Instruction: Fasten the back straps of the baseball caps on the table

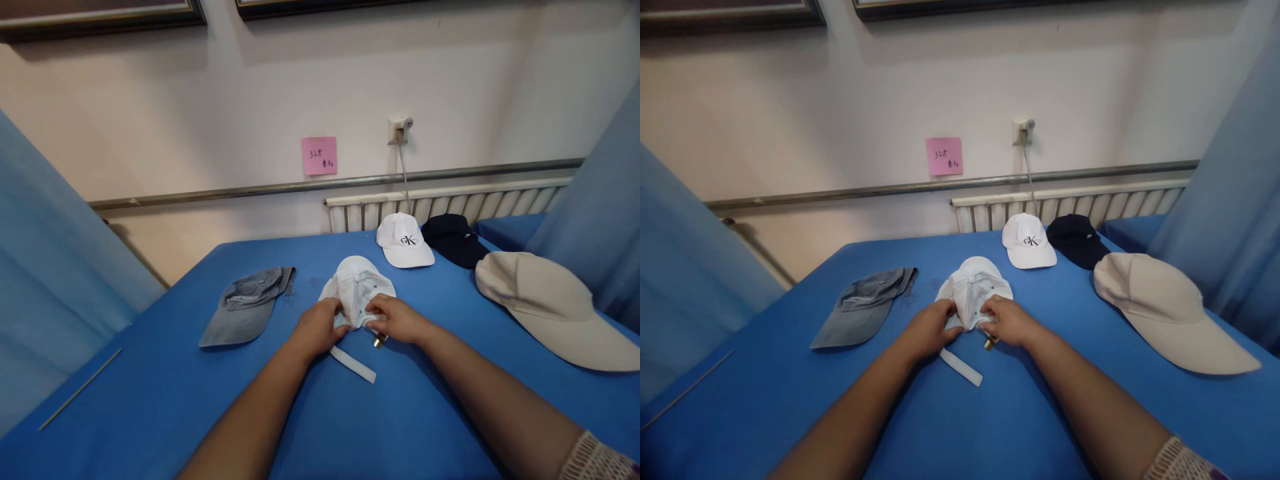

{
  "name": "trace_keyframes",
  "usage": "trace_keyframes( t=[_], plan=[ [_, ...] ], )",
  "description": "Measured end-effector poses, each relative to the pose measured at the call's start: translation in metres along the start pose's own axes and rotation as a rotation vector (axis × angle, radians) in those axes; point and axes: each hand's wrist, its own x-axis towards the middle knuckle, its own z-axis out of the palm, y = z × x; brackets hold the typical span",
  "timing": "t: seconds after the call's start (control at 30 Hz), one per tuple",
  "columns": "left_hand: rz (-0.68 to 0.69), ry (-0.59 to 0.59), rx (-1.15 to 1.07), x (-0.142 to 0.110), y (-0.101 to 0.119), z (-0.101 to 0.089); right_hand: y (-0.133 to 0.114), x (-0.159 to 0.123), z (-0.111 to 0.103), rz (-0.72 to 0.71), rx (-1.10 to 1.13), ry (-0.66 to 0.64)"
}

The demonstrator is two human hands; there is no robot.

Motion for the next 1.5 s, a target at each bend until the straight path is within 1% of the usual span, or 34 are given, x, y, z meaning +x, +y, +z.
trace_keyframes(
  t=[0.13,0.23,0.3,0.37,0.47,0.53,0.57,0.67,0.83,0.97,1.1,1.2,1.27,1.37,1.5],
  plan=[
    [0.002,-0.042,0.03,0.005,-0.007,0.009,-0.008,-0.002,-0.002,-0.018,-0.096,-0.027],
    [0.003,-0.06,0.022,0.007,-0.007,0.008,-0.005,-0.001,0.0,-0.003,-0.055,-0.01],
    [-0.001,-0.046,0.003,0.007,-0.006,0.007,-0.002,-0.001,0.0,0.002,0.017,0.027],
    [-0.009,0.007,-0.05,0.006,-0.005,0.006,-0.002,-0.001,-0.001,-0.015,0.121,0.09],
    [0.001,0.145,-0.196,0.005,-0.002,0.004,-0.006,-0.001,-0.005,-0.086,0.24,0.203],
    [0.032,0.215,-0.267,0.003,-0.001,0.002,-0.009,-0.002,-0.008,-0.119,0.266,0.241],
    [0.05,0.226,-0.281,0.003,-0.001,0.001,-0.01,-0.002,-0.009,-0.12,0.269,0.242],
    [0.073,0.184,-0.272,0.003,-0.002,-0.004,-0.009,-0.002,-0.01,-0.075,0.262,0.222],
    [0.062,0.088,-0.22,0.004,-0.005,-0.009,-0.004,-0.001,-0.007,-0.031,0.268,0.219],
    [0.08,0.074,-0.181,0.003,-0.006,-0.007,-0.005,-0.001,-0.005,-0.026,0.287,0.136],
    [0.078,0.112,-0.188,0.002,-0.006,-0.005,-0.007,0.0,-0.002,-0.052,0.187,0.083],
    [0.09,0.201,-0.225,0.002,-0.005,-0.007,-0.005,0.0,-0.001,-0.041,0.16,0.065],
    [0.104,0.254,-0.242,0.001,-0.003,-0.008,-0.003,0.001,-0.001,-0.02,0.154,0.061],
    [0.121,0.29,-0.244,0.001,-0.003,-0.009,0.0,0.001,-0.001,0.017,0.102,0.066],
    [0.097,0.341,-0.23,0.002,-0.004,-0.007,0.006,0.003,-0.001,0.136,0.07,0.037]
  ],
)
